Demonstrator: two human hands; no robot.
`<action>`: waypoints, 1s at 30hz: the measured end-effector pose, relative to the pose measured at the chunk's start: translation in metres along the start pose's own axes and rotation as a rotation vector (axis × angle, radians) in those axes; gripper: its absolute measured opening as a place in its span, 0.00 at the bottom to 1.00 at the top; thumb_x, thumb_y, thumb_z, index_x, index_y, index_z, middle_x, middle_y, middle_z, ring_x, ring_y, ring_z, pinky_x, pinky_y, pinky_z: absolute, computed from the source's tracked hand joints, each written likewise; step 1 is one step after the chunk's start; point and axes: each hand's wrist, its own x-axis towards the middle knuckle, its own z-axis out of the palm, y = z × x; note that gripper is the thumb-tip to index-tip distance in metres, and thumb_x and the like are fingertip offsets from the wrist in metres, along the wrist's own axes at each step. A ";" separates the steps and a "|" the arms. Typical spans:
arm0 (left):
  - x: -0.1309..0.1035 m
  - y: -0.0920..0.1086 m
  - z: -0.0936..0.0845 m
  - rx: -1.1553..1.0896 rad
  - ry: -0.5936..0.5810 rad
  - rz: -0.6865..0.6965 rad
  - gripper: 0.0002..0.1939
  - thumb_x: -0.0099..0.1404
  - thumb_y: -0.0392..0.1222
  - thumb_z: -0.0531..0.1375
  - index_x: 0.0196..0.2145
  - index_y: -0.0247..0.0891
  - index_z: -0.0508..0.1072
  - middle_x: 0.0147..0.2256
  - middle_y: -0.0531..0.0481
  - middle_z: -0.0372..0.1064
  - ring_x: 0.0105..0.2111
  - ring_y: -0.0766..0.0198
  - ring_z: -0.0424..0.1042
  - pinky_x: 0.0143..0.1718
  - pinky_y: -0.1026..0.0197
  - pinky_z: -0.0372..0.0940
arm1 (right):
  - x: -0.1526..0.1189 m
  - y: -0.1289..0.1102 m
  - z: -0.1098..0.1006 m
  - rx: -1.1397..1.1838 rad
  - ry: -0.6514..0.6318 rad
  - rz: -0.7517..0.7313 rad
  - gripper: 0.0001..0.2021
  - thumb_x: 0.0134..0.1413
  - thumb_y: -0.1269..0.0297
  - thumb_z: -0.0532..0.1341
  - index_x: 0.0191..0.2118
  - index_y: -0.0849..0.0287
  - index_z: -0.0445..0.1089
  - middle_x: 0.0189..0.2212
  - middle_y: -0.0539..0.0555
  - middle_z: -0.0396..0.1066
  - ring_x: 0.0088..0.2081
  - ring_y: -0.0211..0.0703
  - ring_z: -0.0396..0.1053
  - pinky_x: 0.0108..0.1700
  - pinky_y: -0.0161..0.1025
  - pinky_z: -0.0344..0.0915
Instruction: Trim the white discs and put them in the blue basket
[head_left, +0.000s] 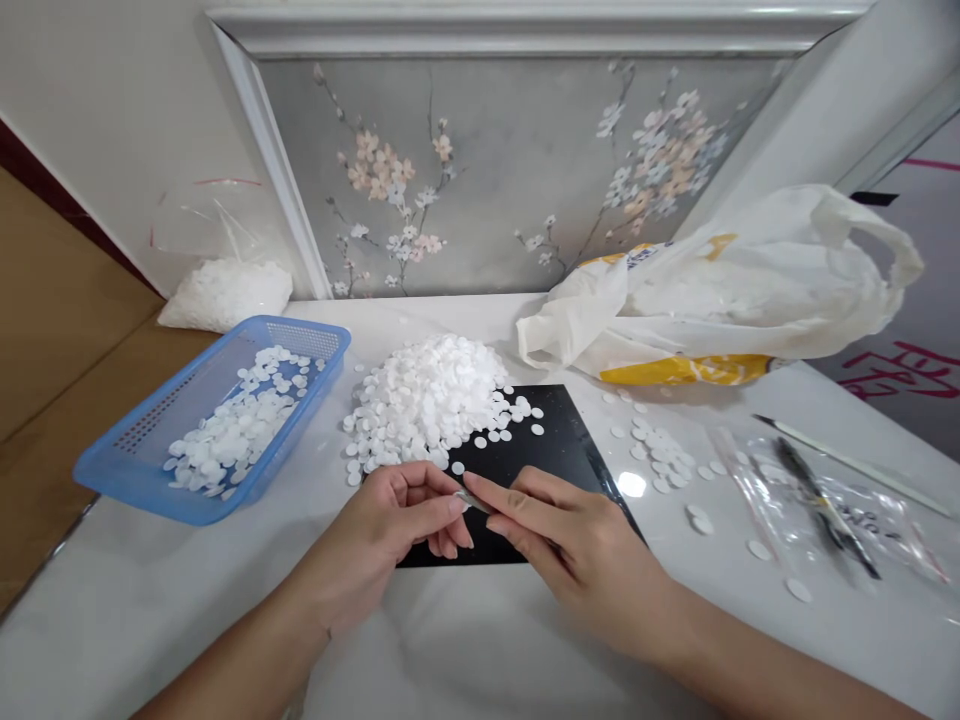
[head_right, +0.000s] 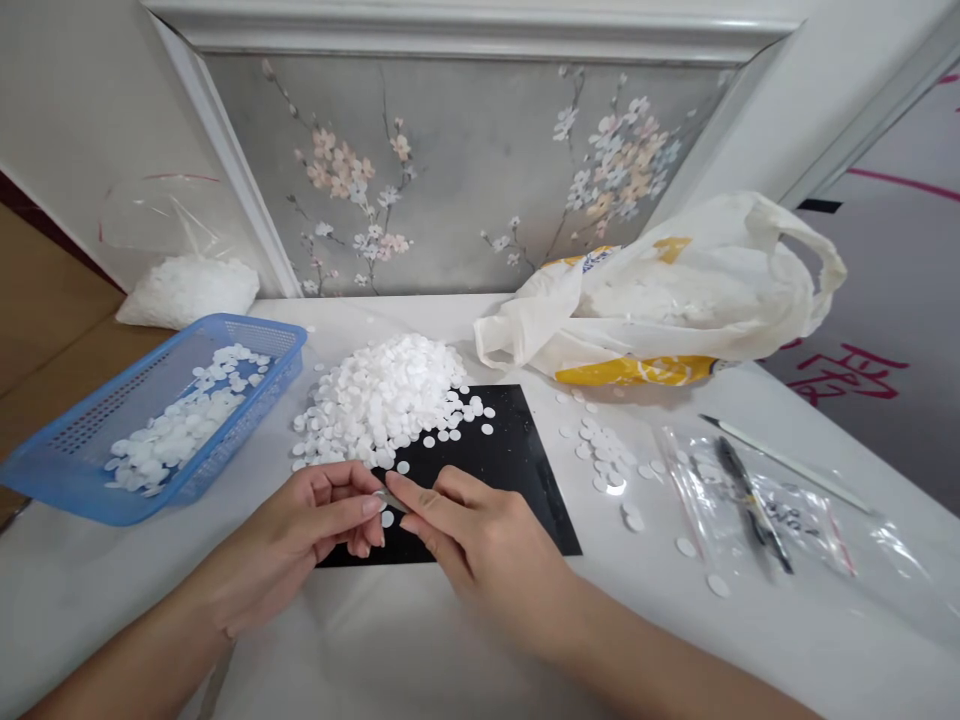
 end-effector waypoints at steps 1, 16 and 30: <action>0.000 0.000 0.000 -0.005 0.000 0.001 0.08 0.59 0.41 0.61 0.31 0.32 0.70 0.25 0.49 0.70 0.26 0.70 0.65 0.31 0.67 0.61 | 0.000 0.000 0.000 -0.003 -0.002 -0.002 0.18 0.65 0.66 0.50 0.57 0.57 0.64 0.27 0.51 0.62 0.25 0.32 0.61 0.27 0.29 0.62; 0.002 -0.003 -0.001 -0.028 -0.001 0.002 0.08 0.58 0.42 0.63 0.31 0.34 0.70 0.25 0.50 0.70 0.25 0.71 0.65 0.30 0.68 0.61 | -0.002 0.001 0.001 -0.019 -0.004 -0.010 0.18 0.64 0.67 0.50 0.57 0.58 0.64 0.28 0.52 0.63 0.27 0.32 0.63 0.28 0.29 0.63; 0.010 -0.002 -0.015 -0.011 0.114 0.061 0.10 0.59 0.45 0.62 0.33 0.35 0.73 0.22 0.53 0.64 0.24 0.72 0.60 0.27 0.69 0.57 | 0.017 0.055 -0.032 -0.288 0.195 0.386 0.24 0.62 0.67 0.45 0.63 0.58 0.50 0.26 0.53 0.64 0.26 0.42 0.63 0.31 0.38 0.62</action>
